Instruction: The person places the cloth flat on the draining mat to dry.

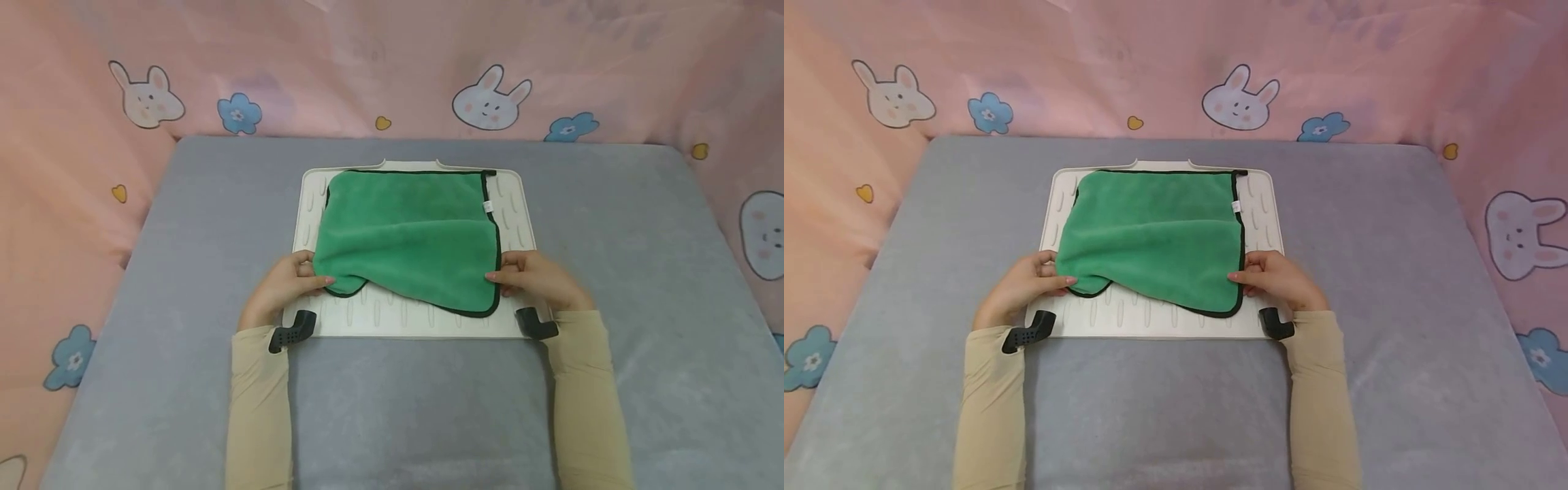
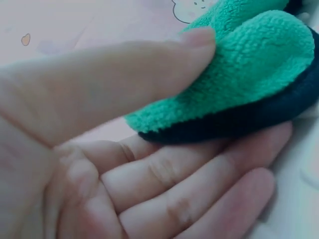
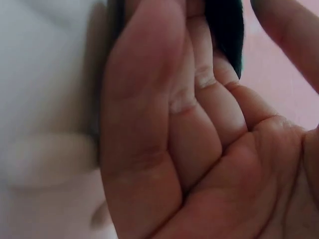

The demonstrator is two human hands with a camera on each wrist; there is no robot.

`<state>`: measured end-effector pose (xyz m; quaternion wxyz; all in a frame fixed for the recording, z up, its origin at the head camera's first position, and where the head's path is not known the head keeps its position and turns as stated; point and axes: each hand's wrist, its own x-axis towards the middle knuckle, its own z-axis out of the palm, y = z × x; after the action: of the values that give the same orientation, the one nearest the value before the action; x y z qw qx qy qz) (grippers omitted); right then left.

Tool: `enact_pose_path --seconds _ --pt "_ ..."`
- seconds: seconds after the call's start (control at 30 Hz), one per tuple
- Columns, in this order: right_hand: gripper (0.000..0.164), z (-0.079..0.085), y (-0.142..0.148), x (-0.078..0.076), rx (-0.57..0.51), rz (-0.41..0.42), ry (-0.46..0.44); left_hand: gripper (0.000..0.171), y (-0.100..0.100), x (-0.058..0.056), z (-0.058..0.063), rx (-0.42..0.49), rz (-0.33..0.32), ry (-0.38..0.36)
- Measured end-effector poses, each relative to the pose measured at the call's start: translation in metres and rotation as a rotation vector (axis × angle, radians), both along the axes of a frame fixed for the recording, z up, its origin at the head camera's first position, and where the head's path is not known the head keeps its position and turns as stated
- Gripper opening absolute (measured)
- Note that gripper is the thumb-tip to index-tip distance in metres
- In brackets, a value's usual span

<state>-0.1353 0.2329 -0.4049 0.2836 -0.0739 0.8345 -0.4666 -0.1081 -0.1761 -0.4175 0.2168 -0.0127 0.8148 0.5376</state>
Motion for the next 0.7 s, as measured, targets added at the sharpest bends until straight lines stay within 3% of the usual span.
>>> enact_pose_path --seconds 0.2,0.3,0.53,0.7 --pt "0.032 -0.005 -0.002 0.007 -0.036 -0.005 0.002 0.038 0.003 0.001 -0.003 0.138 0.068 0.026" --pt "0.029 -0.006 0.001 0.006 -0.042 -0.039 0.011 0.039 0.001 0.001 -0.002 0.146 0.079 0.026" --pt "0.019 -0.003 0.015 0.007 -0.059 -0.097 0.033 0.043 -0.007 0.003 -0.002 0.15 0.016 -0.013" --pt "0.014 -0.001 0.02 0.009 -0.095 -0.072 0.014 0.043 -0.009 0.004 -0.004 0.172 -0.031 -0.062"
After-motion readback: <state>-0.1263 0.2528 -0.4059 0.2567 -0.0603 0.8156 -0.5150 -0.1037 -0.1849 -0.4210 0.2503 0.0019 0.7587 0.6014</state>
